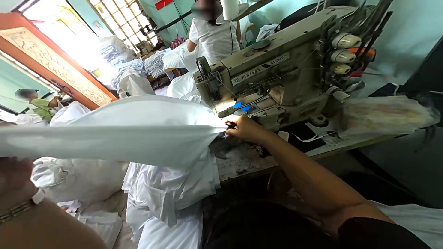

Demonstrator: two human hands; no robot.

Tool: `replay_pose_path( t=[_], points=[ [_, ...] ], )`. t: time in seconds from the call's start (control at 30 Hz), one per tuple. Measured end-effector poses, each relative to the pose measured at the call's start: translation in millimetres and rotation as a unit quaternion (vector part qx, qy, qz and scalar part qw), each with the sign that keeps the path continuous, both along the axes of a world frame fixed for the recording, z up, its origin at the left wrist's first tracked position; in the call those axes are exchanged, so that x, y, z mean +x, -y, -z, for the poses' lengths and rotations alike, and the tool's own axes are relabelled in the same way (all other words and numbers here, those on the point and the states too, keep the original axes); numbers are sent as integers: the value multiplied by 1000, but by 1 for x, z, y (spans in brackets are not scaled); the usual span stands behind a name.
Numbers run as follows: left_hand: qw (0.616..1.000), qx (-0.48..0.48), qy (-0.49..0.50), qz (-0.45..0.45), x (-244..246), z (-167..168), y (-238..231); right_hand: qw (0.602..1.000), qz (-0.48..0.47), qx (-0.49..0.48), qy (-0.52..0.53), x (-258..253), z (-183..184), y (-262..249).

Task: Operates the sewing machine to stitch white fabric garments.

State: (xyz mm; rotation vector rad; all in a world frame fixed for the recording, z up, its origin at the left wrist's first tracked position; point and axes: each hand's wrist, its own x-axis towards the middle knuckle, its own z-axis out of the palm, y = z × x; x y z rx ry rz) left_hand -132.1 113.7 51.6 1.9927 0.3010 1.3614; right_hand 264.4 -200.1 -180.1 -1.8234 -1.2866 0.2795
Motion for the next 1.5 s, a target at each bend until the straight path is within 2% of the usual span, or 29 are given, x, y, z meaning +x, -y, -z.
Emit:
replay_pose_path(
  t=[0.07,0.1,0.17,0.3,0.37,0.47,0.6,0.73,1.0,1.5],
  points=[
    [985,46,-25,-165,3,-6,16,1000,24,-6,-1,-3,2,-3],
    [977,76,-52,-191,9,-9,16,999,34,-5,1,-4,3,-3],
    [974,127,-82,-169,26,-12,12,999,41,5,12,-6,3,-3],
    [1000,10,6,-5,66,-12,27,999,29,10,-29,-8,0,1],
    [999,32,-10,-28,82,-13,40,997,-3,24,-77,-9,2,10],
    [983,132,-71,-106,97,-12,65,990,-36,24,-136,-17,18,25],
    [964,241,-102,-58,116,-10,96,986,-51,50,-151,-20,38,33],
    [942,304,-127,-58,122,2,121,982,-48,63,-171,-27,44,35],
    [913,363,-184,-32,135,16,164,974,-41,88,-203,-33,45,39],
    [881,356,-307,45,158,58,171,969,-54,106,-215,-39,51,46]
  ],
)
